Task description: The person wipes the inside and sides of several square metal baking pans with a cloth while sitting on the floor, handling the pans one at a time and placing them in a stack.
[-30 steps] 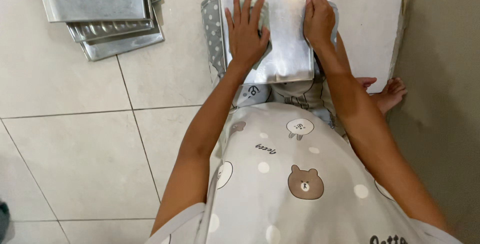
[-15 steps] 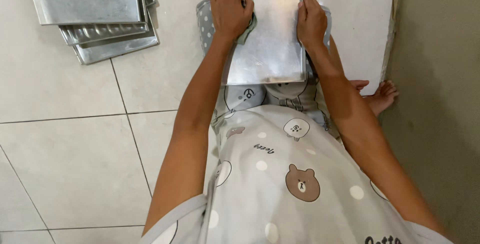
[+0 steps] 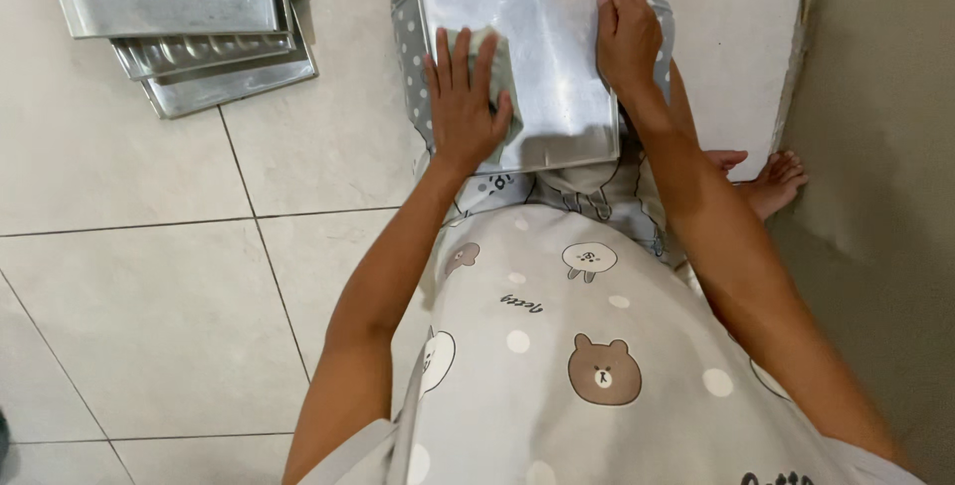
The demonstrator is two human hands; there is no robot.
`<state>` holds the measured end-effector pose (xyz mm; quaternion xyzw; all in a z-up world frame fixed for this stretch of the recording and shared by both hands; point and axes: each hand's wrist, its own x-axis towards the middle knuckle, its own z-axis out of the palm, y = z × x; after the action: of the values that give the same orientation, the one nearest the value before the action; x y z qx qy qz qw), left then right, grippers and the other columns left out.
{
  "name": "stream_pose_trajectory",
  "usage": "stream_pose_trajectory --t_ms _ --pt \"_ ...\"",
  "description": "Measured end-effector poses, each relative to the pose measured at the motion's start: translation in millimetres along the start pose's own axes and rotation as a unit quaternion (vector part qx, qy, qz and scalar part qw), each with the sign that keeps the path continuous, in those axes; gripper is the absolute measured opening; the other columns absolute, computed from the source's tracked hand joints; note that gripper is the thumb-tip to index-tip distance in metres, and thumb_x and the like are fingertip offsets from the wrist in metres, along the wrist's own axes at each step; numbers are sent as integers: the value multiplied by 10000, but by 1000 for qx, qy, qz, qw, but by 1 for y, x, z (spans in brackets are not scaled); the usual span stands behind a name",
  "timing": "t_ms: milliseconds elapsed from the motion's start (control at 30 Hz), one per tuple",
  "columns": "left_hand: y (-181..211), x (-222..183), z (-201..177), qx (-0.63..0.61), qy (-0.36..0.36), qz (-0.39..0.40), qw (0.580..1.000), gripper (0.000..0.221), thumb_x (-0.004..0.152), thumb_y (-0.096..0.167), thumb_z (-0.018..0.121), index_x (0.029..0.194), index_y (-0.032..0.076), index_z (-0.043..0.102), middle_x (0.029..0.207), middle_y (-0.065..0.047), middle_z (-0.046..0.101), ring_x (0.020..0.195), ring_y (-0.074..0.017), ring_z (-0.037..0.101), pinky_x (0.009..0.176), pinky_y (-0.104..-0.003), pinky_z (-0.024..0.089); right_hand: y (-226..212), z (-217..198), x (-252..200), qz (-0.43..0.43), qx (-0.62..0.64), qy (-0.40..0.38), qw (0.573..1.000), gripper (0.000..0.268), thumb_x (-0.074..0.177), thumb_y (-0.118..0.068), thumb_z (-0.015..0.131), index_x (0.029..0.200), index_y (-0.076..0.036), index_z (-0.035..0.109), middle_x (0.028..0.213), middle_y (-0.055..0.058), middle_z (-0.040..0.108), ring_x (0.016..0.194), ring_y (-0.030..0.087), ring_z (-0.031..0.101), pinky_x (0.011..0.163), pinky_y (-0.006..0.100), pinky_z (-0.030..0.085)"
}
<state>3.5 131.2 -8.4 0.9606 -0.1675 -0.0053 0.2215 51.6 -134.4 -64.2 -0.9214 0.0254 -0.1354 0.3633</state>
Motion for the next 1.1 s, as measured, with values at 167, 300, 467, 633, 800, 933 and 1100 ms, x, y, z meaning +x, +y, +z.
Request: stream_pose_trajectory --t_ms 167,300,467,633,800,933,1100 --pt "-34 106 24 116 63 -33 991 672 1057 429 686 1630 289 364 1698 -58 282 1601 -341 175 1334 -599 130 9 1 3 -10 -32 -5 999 347 1145 -221 465 1395 -52 634 926 73 698 803 242 654 565 394 440" --pt "-22 102 26 83 97 -10 992 583 1024 436 580 1546 200 470 1597 -122 430 1509 -380 338 1279 -614 136 12 0 8 22 -41 -4 999 337 1105 -187 468 1349 -67 667 854 50 661 731 228 619 549 395 425" --pt "16 -2 -14 -6 -2 -13 1000 666 1053 397 472 1662 213 275 1731 -99 265 1636 -342 53 1344 -608 88 -4 -5 7 10 -27 -2 1000 330 1122 -201 454 1350 -62 649 922 71 707 783 256 668 593 403 467" --pt "14 -48 -11 -22 6 4 1000 649 1084 449 415 1666 200 270 1743 -113 208 1646 -378 87 1353 -584 159 -7 4 3 -28 -29 -11 999 335 1121 -176 500 1407 -60 630 1269 140 737 1088 338 715 771 458 572" --pt "8 29 25 15 4 -2 1000 694 1077 501 401 1687 220 224 1764 -111 123 1652 -372 5 1374 -606 123 -25 -7 8 -12 21 -16 1000 367 1150 -238 459 1430 -55 610 1363 164 695 1220 363 681 908 468 569" --pt "22 110 53 70 46 -19 996 694 1025 446 617 1613 210 334 1666 -131 345 1585 -365 197 1334 -584 184 -18 -7 7 -3 18 -12 1000 370 1131 -253 450 1399 -84 642 1179 111 751 1009 309 729 732 420 539" --pt "46 104 59 153 30 -65 986 657 1107 520 604 1630 233 329 1696 -84 270 1601 -328 218 1354 -519 205 -14 -8 10 -22 25 -9 999 434 1159 -355 389 1405 -94 635 1137 130 775 970 302 737 706 409 526"
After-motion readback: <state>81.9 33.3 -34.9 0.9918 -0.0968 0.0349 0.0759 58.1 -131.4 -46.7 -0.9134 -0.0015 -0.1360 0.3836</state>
